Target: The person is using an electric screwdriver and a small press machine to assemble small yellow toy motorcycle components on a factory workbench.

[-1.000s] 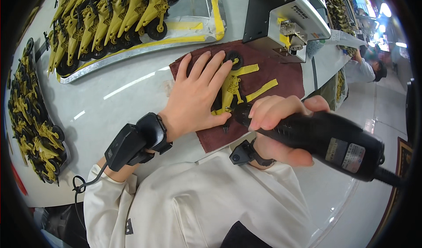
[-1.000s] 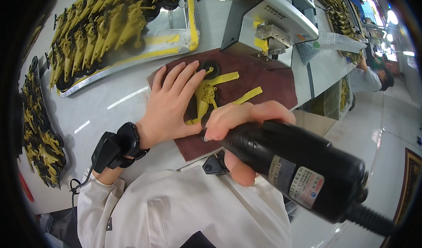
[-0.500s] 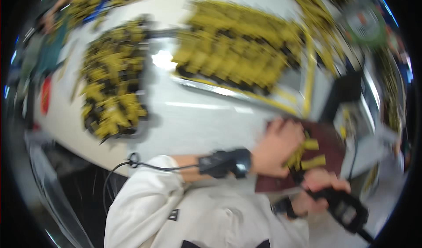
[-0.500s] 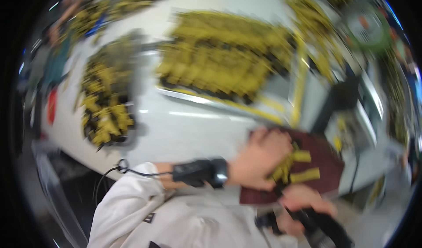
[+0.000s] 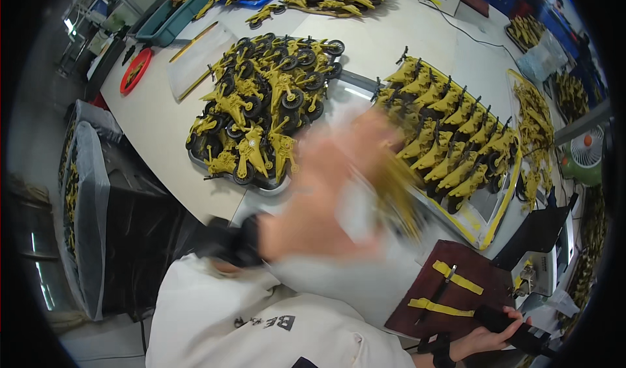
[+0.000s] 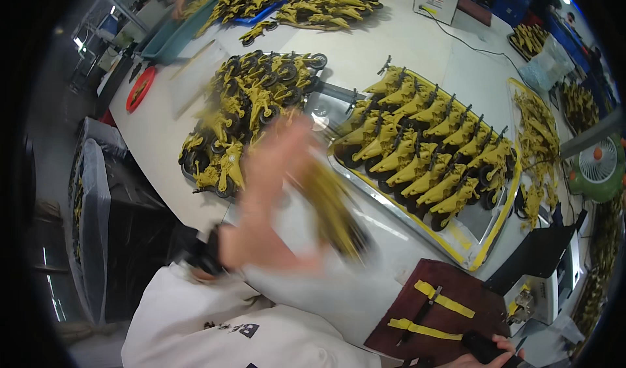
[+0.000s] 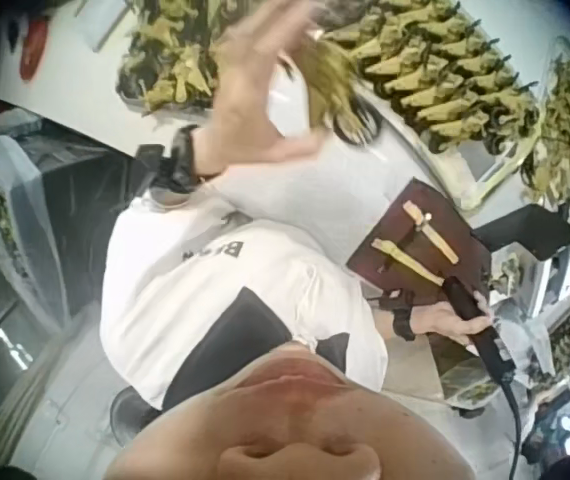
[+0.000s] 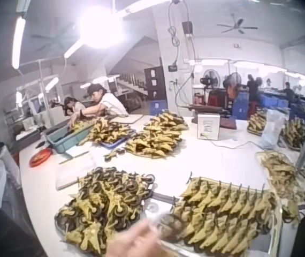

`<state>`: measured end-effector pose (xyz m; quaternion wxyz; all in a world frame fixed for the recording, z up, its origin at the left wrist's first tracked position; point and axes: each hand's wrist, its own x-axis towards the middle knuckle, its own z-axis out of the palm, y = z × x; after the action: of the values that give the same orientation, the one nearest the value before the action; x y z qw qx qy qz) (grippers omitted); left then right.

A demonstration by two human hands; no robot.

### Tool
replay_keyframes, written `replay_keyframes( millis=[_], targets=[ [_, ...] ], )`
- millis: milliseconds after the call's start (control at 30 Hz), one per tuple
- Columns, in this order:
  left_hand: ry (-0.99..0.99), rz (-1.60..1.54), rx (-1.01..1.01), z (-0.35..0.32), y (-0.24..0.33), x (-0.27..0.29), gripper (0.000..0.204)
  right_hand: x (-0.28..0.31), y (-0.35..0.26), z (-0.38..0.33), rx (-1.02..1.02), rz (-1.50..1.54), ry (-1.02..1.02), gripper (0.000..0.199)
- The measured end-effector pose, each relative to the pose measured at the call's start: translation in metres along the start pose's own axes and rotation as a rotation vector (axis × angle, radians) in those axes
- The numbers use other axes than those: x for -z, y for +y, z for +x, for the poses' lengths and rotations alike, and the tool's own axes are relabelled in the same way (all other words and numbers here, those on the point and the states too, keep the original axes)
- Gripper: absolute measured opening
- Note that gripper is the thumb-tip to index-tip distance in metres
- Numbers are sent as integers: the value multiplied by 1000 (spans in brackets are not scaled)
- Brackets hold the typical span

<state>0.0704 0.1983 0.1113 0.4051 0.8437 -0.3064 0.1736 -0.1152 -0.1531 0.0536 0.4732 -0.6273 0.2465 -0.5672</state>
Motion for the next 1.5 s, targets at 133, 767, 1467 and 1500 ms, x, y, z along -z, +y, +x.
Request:
replay_keyframes(
  millis=[133, 767, 1467, 1500],
  targets=[
    [350, 452, 212, -9, -141, 97, 71, 2, 3, 4, -22, 41, 10, 40],
    [-31, 599, 314, -9, -219, 95, 67, 2, -4, -2, 2, -1, -62, 50],
    [-678, 474, -516, 190, 33, -206, 103, -8, -4, 2, 7, 59, 45, 55],
    [-917, 538, -427, 206, 29, -222, 103, -3, -2, 0, -21, 85, 48, 54]
  ],
)
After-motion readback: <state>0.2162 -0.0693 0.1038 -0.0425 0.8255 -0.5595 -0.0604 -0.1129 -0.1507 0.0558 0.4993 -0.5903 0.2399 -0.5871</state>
